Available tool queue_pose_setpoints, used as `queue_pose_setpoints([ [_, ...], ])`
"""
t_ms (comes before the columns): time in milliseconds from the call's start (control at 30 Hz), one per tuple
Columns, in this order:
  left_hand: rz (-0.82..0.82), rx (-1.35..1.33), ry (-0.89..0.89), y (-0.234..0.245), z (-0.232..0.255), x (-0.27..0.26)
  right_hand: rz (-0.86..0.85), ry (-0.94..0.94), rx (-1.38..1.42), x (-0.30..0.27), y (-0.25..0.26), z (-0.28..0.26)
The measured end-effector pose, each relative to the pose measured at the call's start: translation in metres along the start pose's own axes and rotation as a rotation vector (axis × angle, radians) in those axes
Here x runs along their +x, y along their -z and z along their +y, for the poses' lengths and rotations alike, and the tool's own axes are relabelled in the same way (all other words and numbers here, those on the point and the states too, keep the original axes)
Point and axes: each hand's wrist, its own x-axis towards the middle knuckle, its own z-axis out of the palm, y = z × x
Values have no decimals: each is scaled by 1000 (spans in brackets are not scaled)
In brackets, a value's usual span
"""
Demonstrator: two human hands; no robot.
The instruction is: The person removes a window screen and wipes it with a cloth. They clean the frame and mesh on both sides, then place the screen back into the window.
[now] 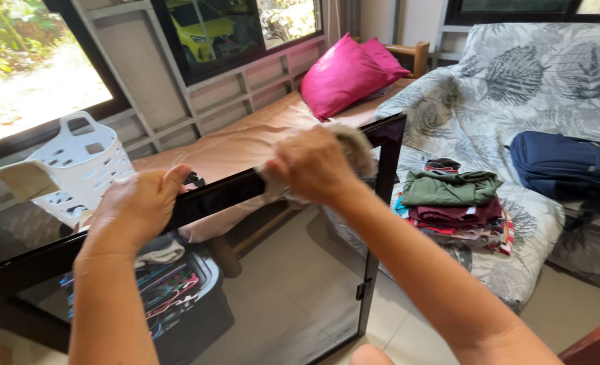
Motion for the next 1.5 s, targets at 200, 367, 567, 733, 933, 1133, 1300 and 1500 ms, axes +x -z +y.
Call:
queue_pose_setpoints([
  [200, -88, 36, 99, 15, 12, -7, -44, 34, -124, -31, 64, 78],
  [367, 102, 97, -103, 1, 51, -3, -55, 111, -63, -31, 74, 82],
  [567, 341, 82, -530, -43, 153, 8, -85, -154, 177, -31, 70, 134],
  [733, 29, 49, -340, -38, 163, 0, 346, -461, -3, -53, 97, 259],
  [933, 63, 115, -314, -38, 164, 4, 461, -1065, 1102, -102, 154, 275],
  [1133, 51, 136, -285, -38, 165, 5, 457, -904, 1756, -110, 158, 165],
  [1300, 65, 144, -277, -38, 164, 7, 515, -581, 1482, -128, 92, 138],
  [1500, 87, 148, -288, -40, 164, 7, 513, -660, 779, -143, -7, 146],
])
